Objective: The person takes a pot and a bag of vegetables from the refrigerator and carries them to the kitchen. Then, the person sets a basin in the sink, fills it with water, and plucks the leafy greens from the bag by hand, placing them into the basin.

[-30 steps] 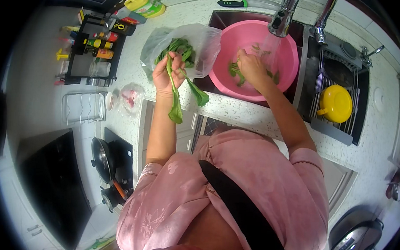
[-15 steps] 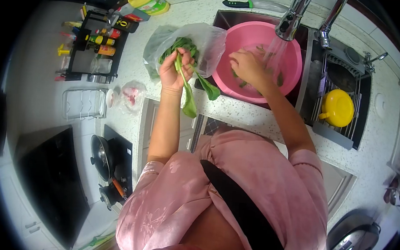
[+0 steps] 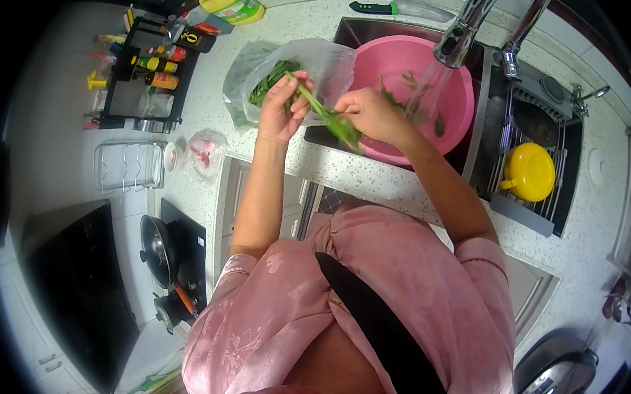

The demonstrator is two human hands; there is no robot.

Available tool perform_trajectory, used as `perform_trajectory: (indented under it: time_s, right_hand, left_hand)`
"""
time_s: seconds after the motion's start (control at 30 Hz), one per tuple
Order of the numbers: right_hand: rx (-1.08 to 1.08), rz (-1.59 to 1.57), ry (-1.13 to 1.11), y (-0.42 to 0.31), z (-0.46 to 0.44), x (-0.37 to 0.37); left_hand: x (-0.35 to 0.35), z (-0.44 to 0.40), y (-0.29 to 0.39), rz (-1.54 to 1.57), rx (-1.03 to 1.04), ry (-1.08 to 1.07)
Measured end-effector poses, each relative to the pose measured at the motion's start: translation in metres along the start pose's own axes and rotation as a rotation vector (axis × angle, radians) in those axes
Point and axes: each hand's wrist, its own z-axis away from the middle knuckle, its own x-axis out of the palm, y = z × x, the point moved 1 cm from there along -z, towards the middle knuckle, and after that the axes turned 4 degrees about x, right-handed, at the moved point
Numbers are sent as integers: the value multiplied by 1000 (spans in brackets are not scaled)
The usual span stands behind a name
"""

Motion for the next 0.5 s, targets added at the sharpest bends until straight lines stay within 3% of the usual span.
perform_trajectory:
  time_s: [0.1,0.17,0.2,0.27,0.37,0.5]
  right_hand:
    - [-76,144,111,4,-3,-6]
    - [112,-245,205,9,-6,-9]
    - [112,-245,206,9,-6,-9]
    - [-78,228,237,4,-2,-5]
    - [-170,426,316,-2,2,-3]
    - [-155,419,281,-12,8,-7]
  left_hand:
    - [4,4,-6,-195,-1,95]
    - [10,6,-13,-244,-3,111]
    - [13,7,-17,-309,-20,131]
    - [20,10,-22,-423,-55,152]
    - [27,11,-24,-452,-107,184]
    - [27,12,-22,-522,-116,227]
